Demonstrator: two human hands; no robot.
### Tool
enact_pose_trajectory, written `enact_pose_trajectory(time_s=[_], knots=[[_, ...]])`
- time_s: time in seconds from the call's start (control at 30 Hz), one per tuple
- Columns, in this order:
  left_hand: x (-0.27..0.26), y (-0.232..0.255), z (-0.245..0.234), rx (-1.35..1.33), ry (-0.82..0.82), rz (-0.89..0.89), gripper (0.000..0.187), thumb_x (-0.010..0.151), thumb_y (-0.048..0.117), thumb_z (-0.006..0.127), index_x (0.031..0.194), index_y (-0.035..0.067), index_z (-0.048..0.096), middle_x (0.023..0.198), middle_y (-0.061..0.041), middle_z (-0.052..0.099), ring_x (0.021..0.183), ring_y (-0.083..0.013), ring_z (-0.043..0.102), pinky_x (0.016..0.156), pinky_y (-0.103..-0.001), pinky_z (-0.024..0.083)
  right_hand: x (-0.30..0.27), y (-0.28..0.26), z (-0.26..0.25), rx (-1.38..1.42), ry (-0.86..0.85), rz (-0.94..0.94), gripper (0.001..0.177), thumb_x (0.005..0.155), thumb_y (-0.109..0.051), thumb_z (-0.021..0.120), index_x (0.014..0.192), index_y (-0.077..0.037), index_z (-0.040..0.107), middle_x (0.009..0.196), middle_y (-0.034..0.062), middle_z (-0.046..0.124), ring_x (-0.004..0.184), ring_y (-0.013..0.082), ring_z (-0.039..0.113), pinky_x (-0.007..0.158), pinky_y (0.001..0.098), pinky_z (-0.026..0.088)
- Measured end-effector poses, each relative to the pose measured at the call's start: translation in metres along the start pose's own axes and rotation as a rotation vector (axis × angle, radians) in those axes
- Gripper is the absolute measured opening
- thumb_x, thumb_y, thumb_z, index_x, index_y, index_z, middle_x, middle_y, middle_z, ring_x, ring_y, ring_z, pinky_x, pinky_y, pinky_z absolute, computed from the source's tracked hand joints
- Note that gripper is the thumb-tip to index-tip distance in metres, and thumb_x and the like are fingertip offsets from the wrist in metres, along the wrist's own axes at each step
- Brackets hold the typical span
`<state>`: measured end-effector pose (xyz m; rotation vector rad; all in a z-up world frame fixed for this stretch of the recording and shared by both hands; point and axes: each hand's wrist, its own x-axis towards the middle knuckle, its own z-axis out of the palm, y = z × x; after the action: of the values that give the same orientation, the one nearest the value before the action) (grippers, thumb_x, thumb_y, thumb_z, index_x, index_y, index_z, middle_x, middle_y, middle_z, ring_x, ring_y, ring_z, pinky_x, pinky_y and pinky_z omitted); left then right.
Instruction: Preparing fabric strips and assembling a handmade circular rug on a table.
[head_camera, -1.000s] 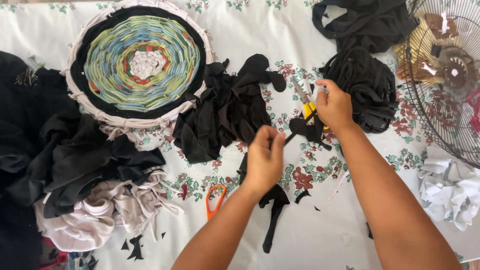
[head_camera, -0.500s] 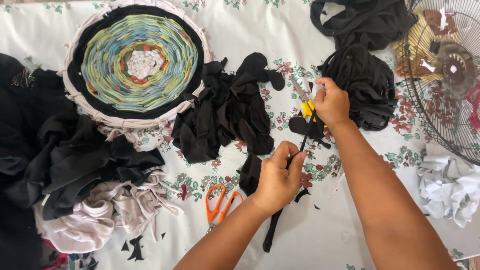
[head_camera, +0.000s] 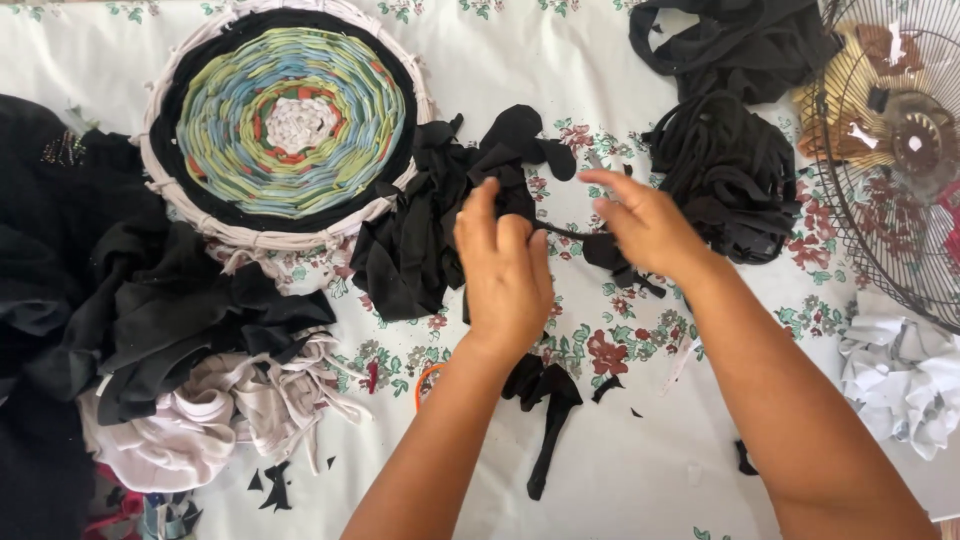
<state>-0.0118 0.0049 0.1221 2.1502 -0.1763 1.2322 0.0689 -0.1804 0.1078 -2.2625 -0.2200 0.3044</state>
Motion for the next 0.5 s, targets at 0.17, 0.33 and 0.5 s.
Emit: enact_pose_trajectory(time_s=[0.17,0.33,0.5], knots=[[-0.049,-0.008,0.049,-0.55,-0.3,-0.506,0.015,0.106,0.014,0.053,0.112,0.0,0.051,0.094,-0.022,0.069,0.084,-0.0401,0.071,0.071,-0.044,0.056,-0.009,-0.023,0.018,0.026,-0.003,-0.322,0.042,0.103,-0.019,0.054,0.144,-0.014,0.056,0.065,-0.0035,0.054,0.056,0.0054,0.046,0.053,0.026,0.041],[-0.054,-0.014,0.052,-0.357,-0.315,-0.541,0.016,0.106,0.019,0.055,0.108,0.003,0.053,0.072,-0.016,0.067,0.065,-0.0407,0.068,0.057,-0.047,0.051,0.002,0.003,0.011,-0.049,0.015,-0.047,0.038,0.105,-0.035,0.052,0.137,-0.021,0.066,0.06,0.0039,0.049,0.056,0.0117,0.044,0.055,0.0333,0.041],[-0.056,-0.033,0.041,-0.282,-0.163,-0.508,0.015,0.105,0.02,0.057,0.105,0.005,0.055,0.078,-0.016,0.07,0.068,-0.0379,0.069,0.06,-0.045,0.052,0.022,0.073,-0.007,-0.056,0.031,-0.106,0.053,0.11,-0.052,0.04,0.118,-0.014,0.077,0.106,-0.0074,0.066,0.1,0.0064,0.057,0.088,0.0323,0.043]])
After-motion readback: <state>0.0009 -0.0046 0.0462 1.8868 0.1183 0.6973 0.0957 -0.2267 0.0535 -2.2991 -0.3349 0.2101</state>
